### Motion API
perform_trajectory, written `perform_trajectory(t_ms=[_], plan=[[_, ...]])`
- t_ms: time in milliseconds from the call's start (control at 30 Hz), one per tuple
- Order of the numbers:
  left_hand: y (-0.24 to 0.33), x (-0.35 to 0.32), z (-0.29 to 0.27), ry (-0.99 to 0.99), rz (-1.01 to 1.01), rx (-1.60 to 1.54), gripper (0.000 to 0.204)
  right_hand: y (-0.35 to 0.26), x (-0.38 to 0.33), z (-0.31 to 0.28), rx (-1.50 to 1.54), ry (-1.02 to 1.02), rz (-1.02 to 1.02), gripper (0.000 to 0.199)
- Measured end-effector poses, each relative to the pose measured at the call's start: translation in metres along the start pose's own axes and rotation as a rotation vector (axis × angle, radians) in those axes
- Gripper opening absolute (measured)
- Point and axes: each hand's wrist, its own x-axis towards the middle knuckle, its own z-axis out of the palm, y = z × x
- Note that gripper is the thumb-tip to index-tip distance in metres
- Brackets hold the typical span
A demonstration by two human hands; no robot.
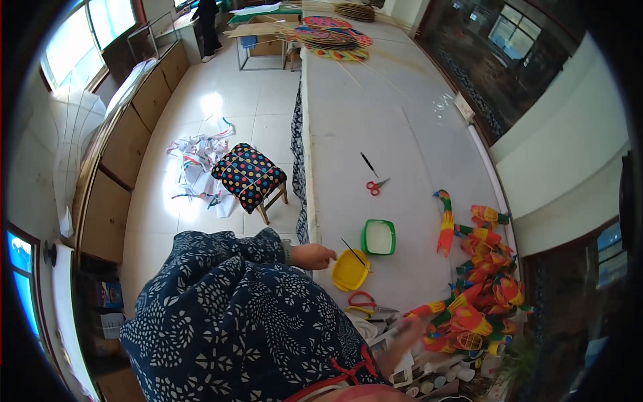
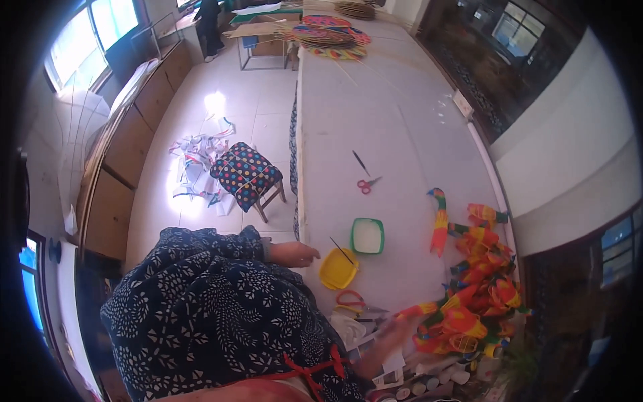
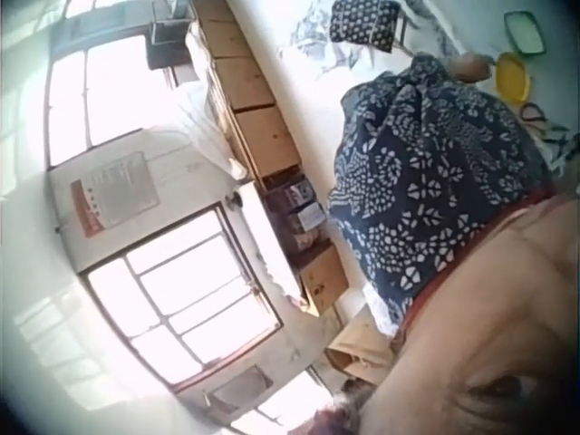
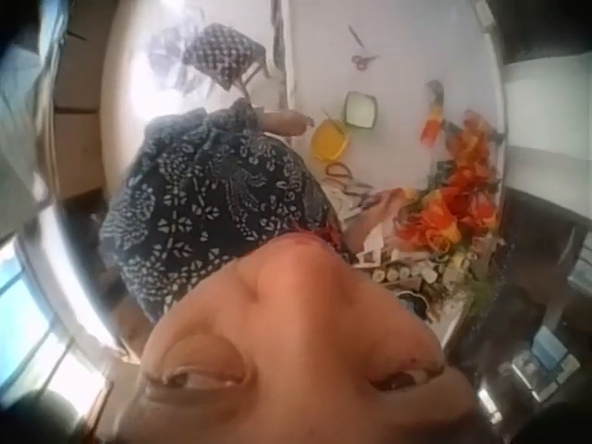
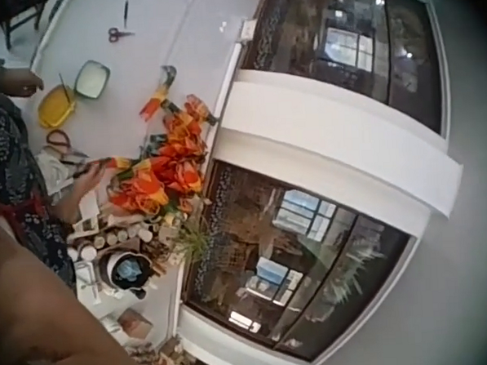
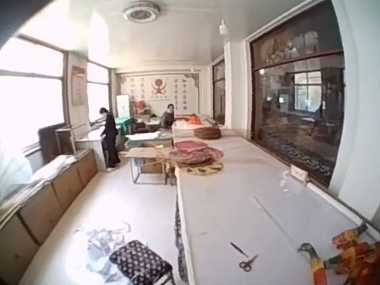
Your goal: Decorating and assembling traditional Chinese kites or fans by drawing on paper and attaching bamboo supports.
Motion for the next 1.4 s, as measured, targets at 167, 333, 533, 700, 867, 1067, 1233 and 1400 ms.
perform_trajectory(t_ms=[167, 333, 533, 700, 867, 1067, 1233, 1400], plan=[[0.016, -0.061, -0.043, 0.119, 0.073, -0.288, 0.023, 0.02, -0.098, 0.189, -0.674, -1.006, -0.142, 0.025], [-0.041, -0.167, -0.075, 0.153, 0.049, -0.22, 0.025, 0.026, -0.164, 0.285, -0.768, -1.336, -0.212, 0.023], [-0.095, -0.332, -0.124, 0.315, -0.319, -0.053, 0.028, 0.056, -0.264, 0.425, -0.813, -1.767, -0.452, 0.02], [-0.119, -0.439, -0.136, 0.529, -0.55, -0.274, 0.035, 0.087, -0.333, 0.517, -0.885, -2.121, -0.605, 0.028], [-0.159, -0.467, -0.134, 0.782, -0.672, -0.65, 0.035, 0.107, -0.359, 0.585, -0.917, -2.236, -0.646, 0.03], [-0.212, -0.528, -0.197, 1.097, -0.777, -0.602, 0.034, 0.126, -0.351, 0.703, -0.969, -2.186, -1.128, 0.025], [-0.211, -0.678, -0.226, 2.109, -0.876, -1.0, 0.03, 0.14, -0.272, 0.824, -1.032, -1.782, -1.181, 0.03], [-0.242, -0.701, -0.203, 2.257, -0.891, -1.05, 0.032, 0.216, -0.293, 0.916, -0.819, -1.586, -0.701, 0.035]])
